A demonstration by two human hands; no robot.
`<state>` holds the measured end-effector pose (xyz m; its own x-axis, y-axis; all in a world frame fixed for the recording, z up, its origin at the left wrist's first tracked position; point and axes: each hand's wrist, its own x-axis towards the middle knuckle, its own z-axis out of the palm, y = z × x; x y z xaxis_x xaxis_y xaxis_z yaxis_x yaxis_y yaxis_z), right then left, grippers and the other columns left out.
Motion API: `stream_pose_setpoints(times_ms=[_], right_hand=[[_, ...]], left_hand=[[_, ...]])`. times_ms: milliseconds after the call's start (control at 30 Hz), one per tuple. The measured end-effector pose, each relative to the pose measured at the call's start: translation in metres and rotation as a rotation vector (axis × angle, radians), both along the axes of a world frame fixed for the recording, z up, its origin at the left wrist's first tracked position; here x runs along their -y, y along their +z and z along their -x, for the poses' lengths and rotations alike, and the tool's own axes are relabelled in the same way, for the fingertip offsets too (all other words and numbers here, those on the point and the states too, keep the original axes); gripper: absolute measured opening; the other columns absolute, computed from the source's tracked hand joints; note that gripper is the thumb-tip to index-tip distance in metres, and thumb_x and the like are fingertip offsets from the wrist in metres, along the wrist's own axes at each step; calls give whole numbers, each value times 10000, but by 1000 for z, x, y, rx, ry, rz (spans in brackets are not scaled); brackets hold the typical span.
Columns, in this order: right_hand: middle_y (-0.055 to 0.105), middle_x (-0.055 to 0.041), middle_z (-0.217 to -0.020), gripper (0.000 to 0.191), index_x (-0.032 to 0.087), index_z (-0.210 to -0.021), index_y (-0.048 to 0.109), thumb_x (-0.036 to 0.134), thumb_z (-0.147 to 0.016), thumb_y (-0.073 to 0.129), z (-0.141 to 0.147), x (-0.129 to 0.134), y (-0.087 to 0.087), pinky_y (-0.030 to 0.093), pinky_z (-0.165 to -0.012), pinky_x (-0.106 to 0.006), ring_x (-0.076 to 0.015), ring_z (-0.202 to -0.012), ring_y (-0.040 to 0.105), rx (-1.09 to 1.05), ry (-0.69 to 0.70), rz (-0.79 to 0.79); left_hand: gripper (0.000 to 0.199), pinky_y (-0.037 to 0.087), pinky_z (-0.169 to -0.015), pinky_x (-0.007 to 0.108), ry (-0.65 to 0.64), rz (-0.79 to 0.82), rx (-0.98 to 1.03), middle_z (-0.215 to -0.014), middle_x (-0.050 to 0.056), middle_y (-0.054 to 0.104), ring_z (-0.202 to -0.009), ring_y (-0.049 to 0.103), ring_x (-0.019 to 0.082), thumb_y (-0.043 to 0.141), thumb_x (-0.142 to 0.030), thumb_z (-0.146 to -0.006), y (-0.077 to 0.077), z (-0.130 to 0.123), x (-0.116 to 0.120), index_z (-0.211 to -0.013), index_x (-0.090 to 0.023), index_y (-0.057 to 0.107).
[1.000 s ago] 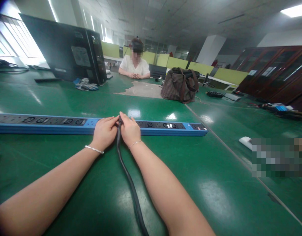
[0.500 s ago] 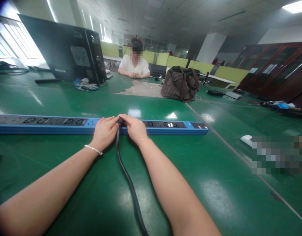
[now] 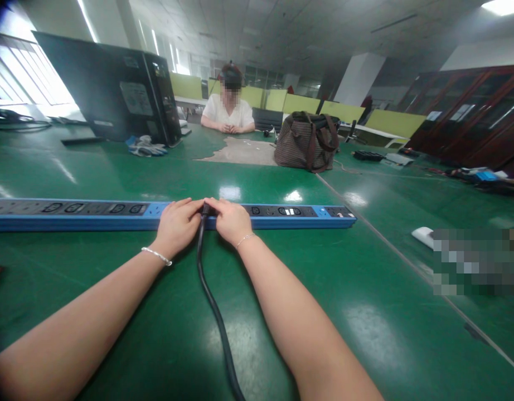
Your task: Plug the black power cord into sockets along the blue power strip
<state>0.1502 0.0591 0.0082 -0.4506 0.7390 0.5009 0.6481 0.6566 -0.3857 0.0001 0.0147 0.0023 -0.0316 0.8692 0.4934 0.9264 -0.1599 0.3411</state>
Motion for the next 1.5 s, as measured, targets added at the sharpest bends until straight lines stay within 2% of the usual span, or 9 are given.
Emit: stream_pose_setpoints(times_ms=[167, 333, 500, 633, 800, 967, 1267, 1500], right_hand=[[623, 71, -1221, 574, 317, -1211, 601, 8, -774, 393, -3, 1, 1, 424, -1038, -306, -124, -1190, 541, 16, 31, 17], [580, 15, -1294, 588, 245, -1285, 542, 29, -762, 383, -6, 2, -8, 399, -1048, -290, -123, -1185, 542, 45, 89, -101], [637, -28, -1217, 572, 193, -1336, 479, 80, -785, 376, -5, 1, -15, 446, -973, -310, -165, -1067, 603, 19, -63, -154], [674, -70, -1135, 472, 142, -1234, 577, 116, -802, 388, -6, -1, -12, 450, -936, -330, -201, -1006, 624, 72, -187, -160], [690, -65, -1095, 385, 170, -1099, 659, 134, -810, 408, -6, -2, -9, 442, -916, -318, -195, -1012, 621, 117, -241, -139], [694, -44, -1092, 333, 189, -997, 686, 129, -807, 419, -5, -2, -9, 439, -913, -309, -186, -1026, 615, 119, -218, -127], [674, -52, -1150, 337, 162, -1028, 685, 119, -811, 431, -5, 1, -7, 418, -972, -329, -195, -1114, 583, 125, -207, -92], [681, -50, -1133, 336, 166, -1007, 695, 116, -803, 432, -5, 0, -9, 427, -961, -324, -195, -1095, 595, 119, -212, -121]], left_hand=[[395, 259, -1073, 509, 32, 5, -12, -1210, 29, 641, -1215, 493, 235, 409, -261, -842, 0, -2, 5, -1192, -282, 590], [373, 231, -1069, 542, 31, -3, -25, -1225, 16, 633, -1229, 477, 247, 411, -291, -852, 0, -3, 6, -1180, -297, 590], [393, 192, -1080, 565, 28, -67, -33, -1235, 43, 625, -1238, 467, 250, 443, -303, -853, -1, -5, 7, -1231, -282, 545], [405, 136, -1097, 572, -2, -193, -84, -1291, 49, 584, -1284, 415, 261, 515, -336, -836, 0, -7, 9, -1238, -298, 537], [300, 100, -1093, 602, -53, -262, -109, -1162, 30, 665, -1269, 428, 277, 544, -399, -828, 3, -7, 9, -1102, -305, 623], [289, 154, -1088, 571, -56, -252, -118, -1154, 21, 670, -1258, 442, 264, 511, -371, -853, 5, -8, 8, -1111, -293, 615], [277, 233, -1068, 509, -72, -253, -160, -1153, 28, 670, -1209, 494, 248, 496, -297, -859, 6, -7, 8, -1105, -268, 620], [279, 289, -1037, 489, -55, -221, -177, -1136, 57, 663, -1143, 537, 239, 472, -239, -859, 4, -9, 6, -1107, -264, 596]])
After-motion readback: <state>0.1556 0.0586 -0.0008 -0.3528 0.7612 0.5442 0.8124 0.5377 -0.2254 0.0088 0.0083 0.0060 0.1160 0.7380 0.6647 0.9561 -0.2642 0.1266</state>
